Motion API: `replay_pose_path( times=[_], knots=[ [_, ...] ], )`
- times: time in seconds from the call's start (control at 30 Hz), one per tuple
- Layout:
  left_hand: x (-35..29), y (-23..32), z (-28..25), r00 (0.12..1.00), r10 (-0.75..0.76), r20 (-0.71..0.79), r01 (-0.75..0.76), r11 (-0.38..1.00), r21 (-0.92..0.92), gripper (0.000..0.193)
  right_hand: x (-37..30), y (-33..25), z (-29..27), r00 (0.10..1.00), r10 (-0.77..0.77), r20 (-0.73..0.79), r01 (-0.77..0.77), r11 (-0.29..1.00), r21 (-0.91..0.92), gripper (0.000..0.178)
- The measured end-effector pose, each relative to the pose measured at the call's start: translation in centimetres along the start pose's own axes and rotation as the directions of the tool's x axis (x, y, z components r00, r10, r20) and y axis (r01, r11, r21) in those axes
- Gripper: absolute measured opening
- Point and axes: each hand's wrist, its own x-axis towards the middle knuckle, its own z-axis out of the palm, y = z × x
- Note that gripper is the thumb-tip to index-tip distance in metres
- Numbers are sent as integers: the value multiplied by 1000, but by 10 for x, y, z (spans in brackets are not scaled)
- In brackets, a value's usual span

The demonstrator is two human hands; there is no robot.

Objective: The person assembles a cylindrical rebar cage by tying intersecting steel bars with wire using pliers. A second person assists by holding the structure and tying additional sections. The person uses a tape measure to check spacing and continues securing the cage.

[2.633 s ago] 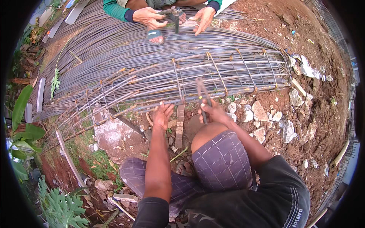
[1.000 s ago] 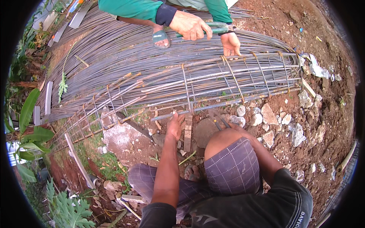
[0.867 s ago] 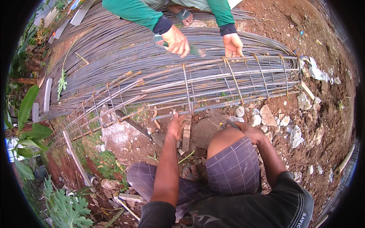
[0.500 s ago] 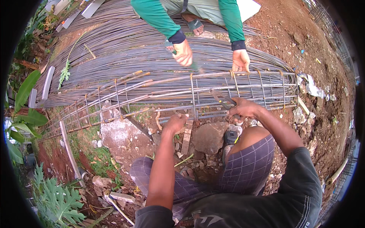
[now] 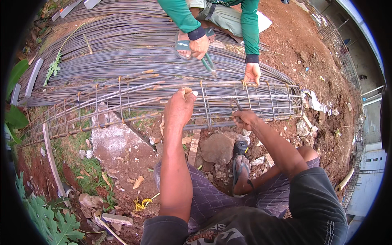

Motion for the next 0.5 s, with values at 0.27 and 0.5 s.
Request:
replay_pose_path(
  times=[0.27, 0.5],
  knots=[
    [-15, -4, -25, 999, 20, -26, -21, 999, -42, 40, 3, 23, 36, 983, -142, -117, 164, 965, 204, 4],
    [-22, -11, -43, 1000, -14, -21, 12, 998, -69, 39, 19, 21, 96, 982, 40, 186, -11, 988, -157, 17]
  ],
)
